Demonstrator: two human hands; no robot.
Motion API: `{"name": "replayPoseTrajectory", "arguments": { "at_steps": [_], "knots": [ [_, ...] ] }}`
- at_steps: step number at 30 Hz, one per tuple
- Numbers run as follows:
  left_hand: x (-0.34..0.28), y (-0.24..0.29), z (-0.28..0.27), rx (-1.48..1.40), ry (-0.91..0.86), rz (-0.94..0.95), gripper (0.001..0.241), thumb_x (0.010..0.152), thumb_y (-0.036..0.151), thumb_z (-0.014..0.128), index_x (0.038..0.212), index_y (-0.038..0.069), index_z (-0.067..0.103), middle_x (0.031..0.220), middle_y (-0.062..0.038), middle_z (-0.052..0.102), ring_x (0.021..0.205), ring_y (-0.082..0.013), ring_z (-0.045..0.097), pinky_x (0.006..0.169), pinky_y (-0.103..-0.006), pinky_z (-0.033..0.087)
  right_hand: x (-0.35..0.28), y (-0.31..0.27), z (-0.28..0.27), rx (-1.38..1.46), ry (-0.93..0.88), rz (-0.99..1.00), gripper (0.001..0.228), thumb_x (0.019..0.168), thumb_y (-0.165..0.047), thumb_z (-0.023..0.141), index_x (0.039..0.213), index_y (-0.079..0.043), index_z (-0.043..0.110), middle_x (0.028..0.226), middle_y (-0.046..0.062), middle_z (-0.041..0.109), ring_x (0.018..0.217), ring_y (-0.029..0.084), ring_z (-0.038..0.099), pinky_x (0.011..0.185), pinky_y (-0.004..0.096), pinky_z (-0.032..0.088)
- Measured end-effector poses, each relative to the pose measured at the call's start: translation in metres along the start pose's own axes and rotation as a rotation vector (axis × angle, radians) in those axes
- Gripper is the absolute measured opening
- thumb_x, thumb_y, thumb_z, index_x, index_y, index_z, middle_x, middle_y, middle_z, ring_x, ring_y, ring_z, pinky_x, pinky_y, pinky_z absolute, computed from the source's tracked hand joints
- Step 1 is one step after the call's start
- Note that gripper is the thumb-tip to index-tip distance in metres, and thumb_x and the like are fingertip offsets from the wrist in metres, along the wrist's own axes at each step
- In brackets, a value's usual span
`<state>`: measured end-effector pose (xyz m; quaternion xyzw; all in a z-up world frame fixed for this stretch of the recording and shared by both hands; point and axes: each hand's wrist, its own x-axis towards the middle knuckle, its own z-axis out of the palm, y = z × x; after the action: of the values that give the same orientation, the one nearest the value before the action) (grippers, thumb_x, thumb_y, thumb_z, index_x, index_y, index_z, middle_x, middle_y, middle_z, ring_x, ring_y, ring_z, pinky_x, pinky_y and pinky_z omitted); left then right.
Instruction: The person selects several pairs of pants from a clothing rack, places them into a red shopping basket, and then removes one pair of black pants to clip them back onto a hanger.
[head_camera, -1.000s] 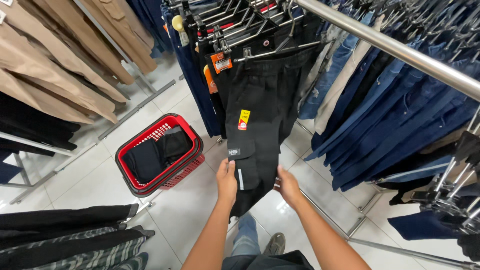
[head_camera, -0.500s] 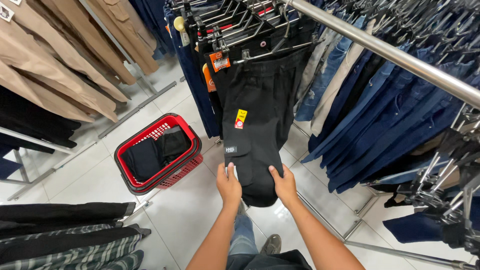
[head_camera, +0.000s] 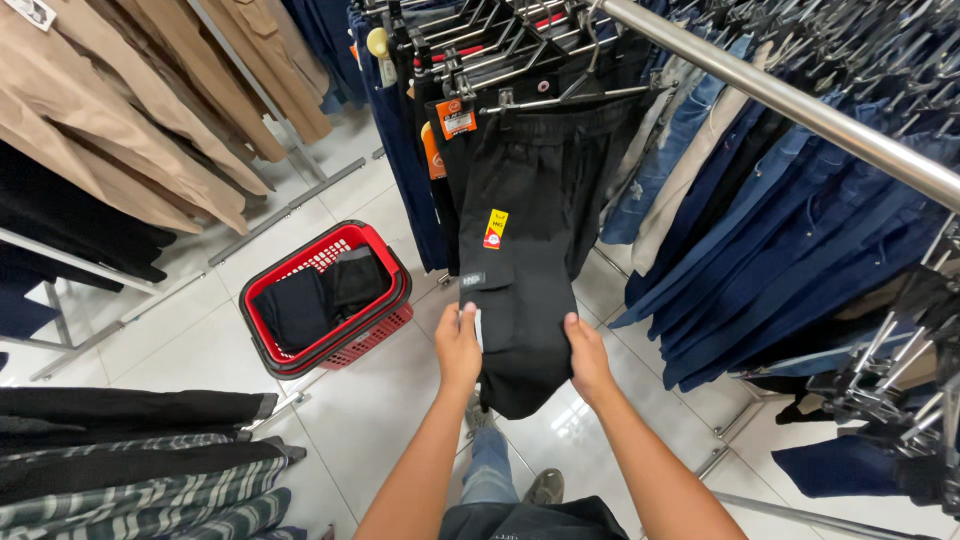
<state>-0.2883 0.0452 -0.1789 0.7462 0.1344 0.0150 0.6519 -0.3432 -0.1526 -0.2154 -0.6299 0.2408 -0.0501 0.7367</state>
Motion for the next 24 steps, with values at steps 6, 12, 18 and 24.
{"name": "replayPoseTrajectory", "arguments": {
  "at_steps": [6, 12, 18, 24],
  "knots": [
    [0.013, -0.014, -0.017, -0.367, -0.155, -0.213, 0.030, 0.106, 0.029, 0.071, 0.127, 0.008, 0.069, 0.116, -0.010, 0.076, 0.112, -0.0212, 0.067, 0.103, -0.0423, 0.055, -0.042, -0.010, -0.012, 0.354, -0.347, 0.130, 0.027, 0.096, -0.011, 0.076, 0.116, 0.007, 0.079, 0.107, 0.021, 0.082, 0.098, 0.031, 0.078, 0.093, 0.049, 0.060],
    [-0.039, -0.032, -0.026, -0.168, -0.341, -0.213, 0.051, 0.092, 0.019, 0.089, 0.136, 0.000, 0.073, 0.130, -0.023, 0.078, 0.125, -0.0312, 0.072, 0.106, -0.0469, 0.056, -0.034, 0.010, -0.017, 0.292, -0.194, 0.014, 0.027, 0.096, -0.005, 0.074, 0.122, 0.002, 0.075, 0.106, 0.015, 0.075, 0.099, 0.026, 0.072, 0.092, 0.044, 0.058],
    [-0.048, -0.056, -0.009, -0.036, -0.086, -0.224, 0.032, 0.107, 0.029, 0.071, 0.122, 0.002, 0.080, 0.109, -0.019, 0.083, 0.106, -0.0282, 0.078, 0.089, -0.0417, 0.063, -0.035, 0.019, -0.017, -0.411, 0.158, -0.175, 0.018, 0.108, -0.029, 0.068, 0.100, -0.015, 0.078, 0.067, 0.006, 0.068, 0.067, 0.019, 0.063, 0.066, 0.036, 0.053],
    [-0.052, -0.065, 0.002, 0.123, -0.070, -0.054, 0.034, 0.113, 0.034, 0.059, 0.099, 0.007, 0.076, 0.092, -0.014, 0.079, 0.092, -0.0222, 0.072, 0.085, -0.0407, 0.057, -0.042, 0.019, -0.011, -0.467, 0.235, -0.199, 0.019, 0.111, -0.032, 0.061, 0.102, -0.017, 0.070, 0.065, 0.010, 0.069, 0.064, 0.025, 0.061, 0.065, 0.041, 0.051]
  ]
}}
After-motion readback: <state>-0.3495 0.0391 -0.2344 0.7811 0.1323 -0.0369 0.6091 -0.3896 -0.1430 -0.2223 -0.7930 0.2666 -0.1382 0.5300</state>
